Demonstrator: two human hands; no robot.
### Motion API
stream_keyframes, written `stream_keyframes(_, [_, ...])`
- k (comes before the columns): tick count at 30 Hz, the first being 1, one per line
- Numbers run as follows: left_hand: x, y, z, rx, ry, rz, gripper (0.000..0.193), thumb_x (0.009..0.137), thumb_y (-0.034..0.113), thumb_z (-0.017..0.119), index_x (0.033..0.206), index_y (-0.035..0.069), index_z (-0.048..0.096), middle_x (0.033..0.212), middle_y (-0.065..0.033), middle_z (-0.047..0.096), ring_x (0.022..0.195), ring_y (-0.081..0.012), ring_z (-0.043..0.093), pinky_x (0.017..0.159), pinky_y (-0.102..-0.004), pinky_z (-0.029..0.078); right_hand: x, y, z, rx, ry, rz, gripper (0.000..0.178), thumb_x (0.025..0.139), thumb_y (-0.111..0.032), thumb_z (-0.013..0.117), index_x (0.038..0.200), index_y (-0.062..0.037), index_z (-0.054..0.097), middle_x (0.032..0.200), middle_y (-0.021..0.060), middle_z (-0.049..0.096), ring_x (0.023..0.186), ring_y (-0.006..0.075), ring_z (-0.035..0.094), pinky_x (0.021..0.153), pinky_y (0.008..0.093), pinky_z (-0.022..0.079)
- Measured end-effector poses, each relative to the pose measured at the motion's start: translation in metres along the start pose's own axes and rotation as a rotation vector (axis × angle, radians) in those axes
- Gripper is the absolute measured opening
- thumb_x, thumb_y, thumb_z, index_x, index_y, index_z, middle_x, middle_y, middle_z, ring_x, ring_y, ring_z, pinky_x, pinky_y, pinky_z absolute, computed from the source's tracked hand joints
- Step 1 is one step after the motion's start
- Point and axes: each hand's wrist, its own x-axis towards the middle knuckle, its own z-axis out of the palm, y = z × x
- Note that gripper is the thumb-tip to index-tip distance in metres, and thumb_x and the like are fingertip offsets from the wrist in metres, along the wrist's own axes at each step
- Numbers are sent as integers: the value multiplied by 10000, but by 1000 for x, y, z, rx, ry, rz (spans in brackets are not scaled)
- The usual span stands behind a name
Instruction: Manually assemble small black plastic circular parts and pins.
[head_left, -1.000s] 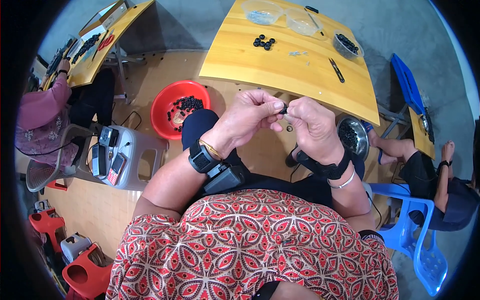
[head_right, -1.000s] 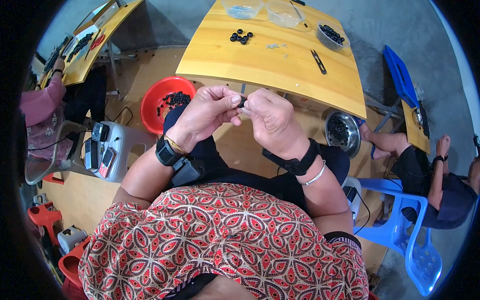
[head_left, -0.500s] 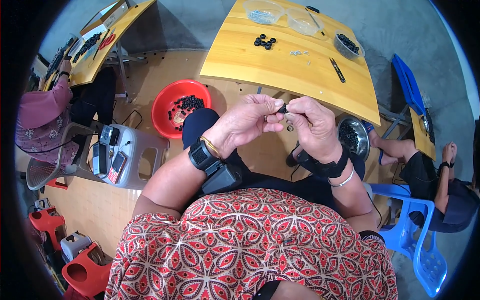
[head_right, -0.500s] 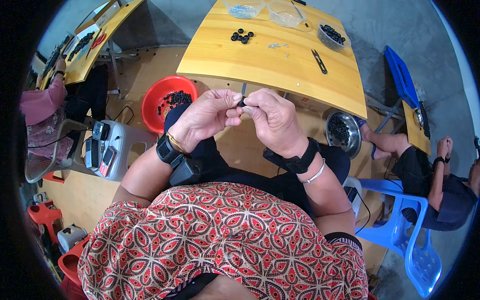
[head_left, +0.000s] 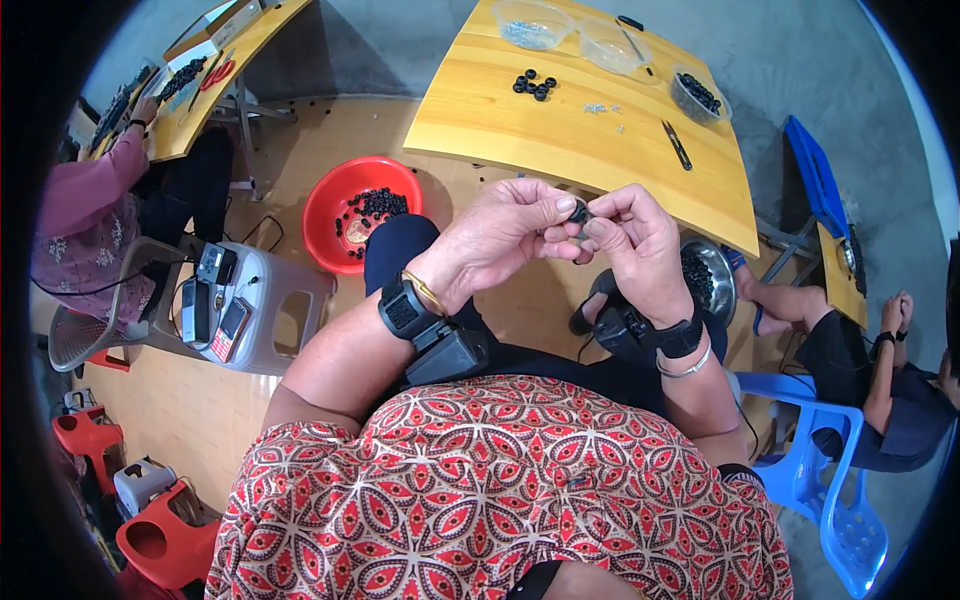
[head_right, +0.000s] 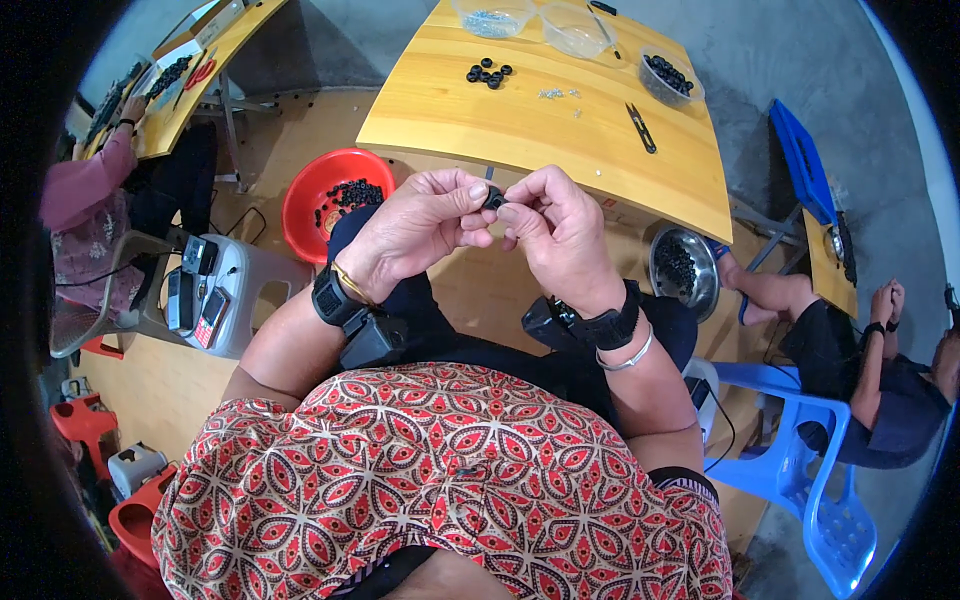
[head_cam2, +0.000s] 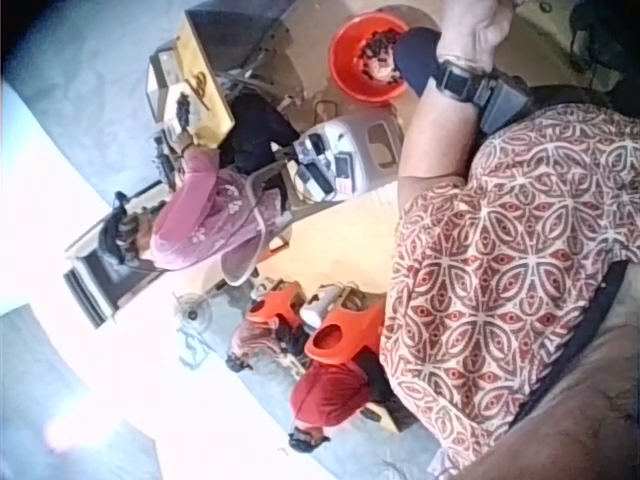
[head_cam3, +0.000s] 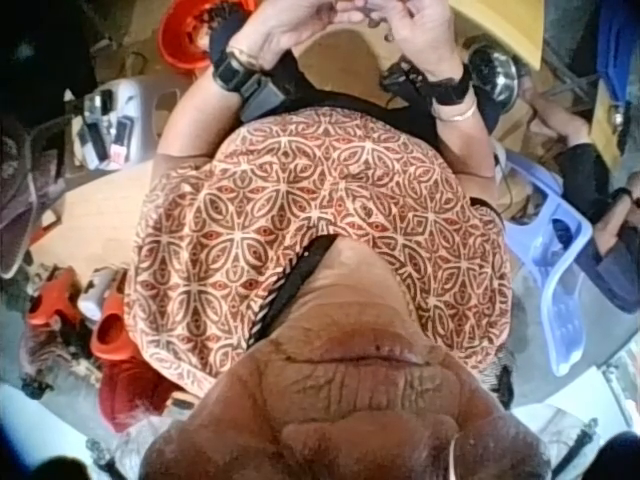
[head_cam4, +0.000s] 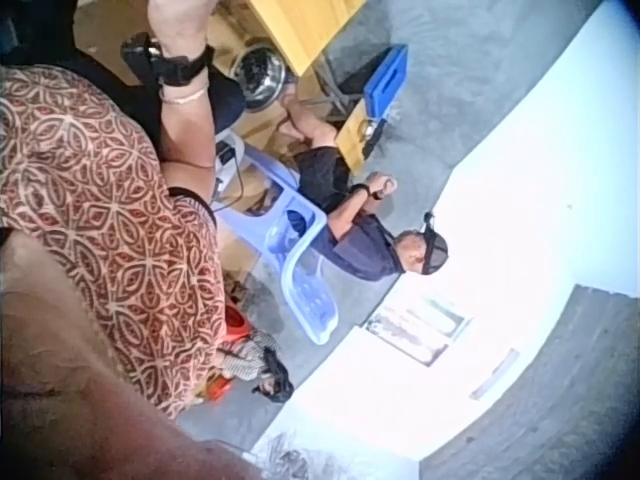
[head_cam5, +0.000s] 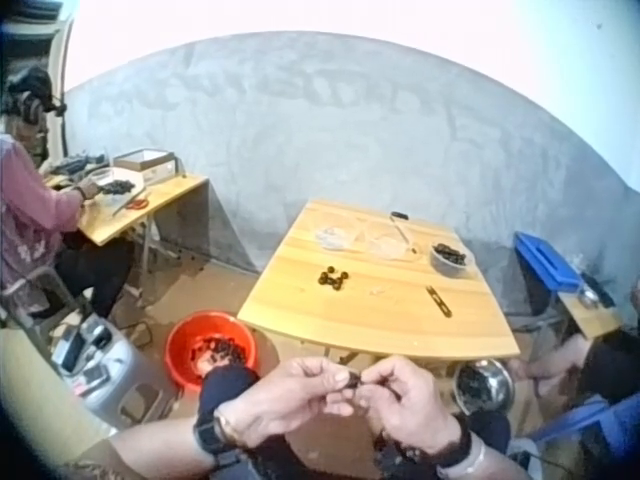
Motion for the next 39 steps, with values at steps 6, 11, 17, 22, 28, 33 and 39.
stream_keyframes(6, [2, -2, -3, -34, 11, 17, 156, 855, 108, 521, 889, -35, 572, 814, -113, 612, 729, -173, 618, 657, -262, 542, 1, -4, 0, 136, -10, 29, 90, 807, 18, 553, 863, 11, 483, 762, 62, 561, 628, 98, 558, 550, 224, 485])
stream_keyframes(11, [5, -3, -5, -64, 25, 11, 167, 858, 98, 514, 904, -54, 566, 829, -133, 608, 725, -200, 620, 663, -279, 544, 4, -2, -3, 195, 3, 15, 83, 808, 28, 547, 877, 15, 503, 775, 70, 568, 650, 110, 570, 572, 242, 503])
stream_keyframes(17, [4, -2, -4, -75, 12, 13, 167, 857, 96, 514, 906, -53, 570, 832, -134, 609, 732, -201, 618, 668, -279, 543, 6, 0, -4, 197, -15, 2, 79, 810, 24, 549, 877, 17, 507, 782, 77, 578, 656, 117, 577, 581, 249, 510])
stream_keyframes(22, [6, -4, -9, -66, 10, 21, 157, 850, 93, 525, 889, -51, 573, 834, -136, 609, 725, -193, 615, 664, -272, 543, 6, 1, -5, 266, -39, 55, 64, 817, 11, 546, 868, 19, 508, 772, 85, 582, 645, 124, 578, 577, 241, 507])
stream_keyframes(28, [6, -5, -11, -67, 31, 28, 148, 845, 97, 536, 874, -43, 575, 820, -126, 607, 727, -174, 610, 658, -264, 542, 6, 1, -6, 340, -43, 102, 57, 820, -4, 550, 852, 21, 510, 757, 81, 572, 627, 117, 570, 572, 241, 510])
stream_keyframes(33, [6, -5, -12, -72, 24, 32, 147, 843, 98, 540, 870, -41, 575, 813, -119, 606, 730, -168, 607, 652, -262, 541, 6, 3, -5, 314, -38, 114, 57, 821, -12, 551, 847, 20, 511, 758, 73, 562, 625, 111, 566, 566, 242, 513])
stream_keyframes(39, [4, -3, -9, 7, 73, 51, 136, 834, 87, 555, 874, -41, 573, 805, -118, 607, 692, -177, 615, 625, -259, 540, 6, 4, -5, 296, -32, 135, 58, 823, -22, 553, 830, 17, 510, 752, 67, 559, 623, 107, 563, 563, 239, 511])
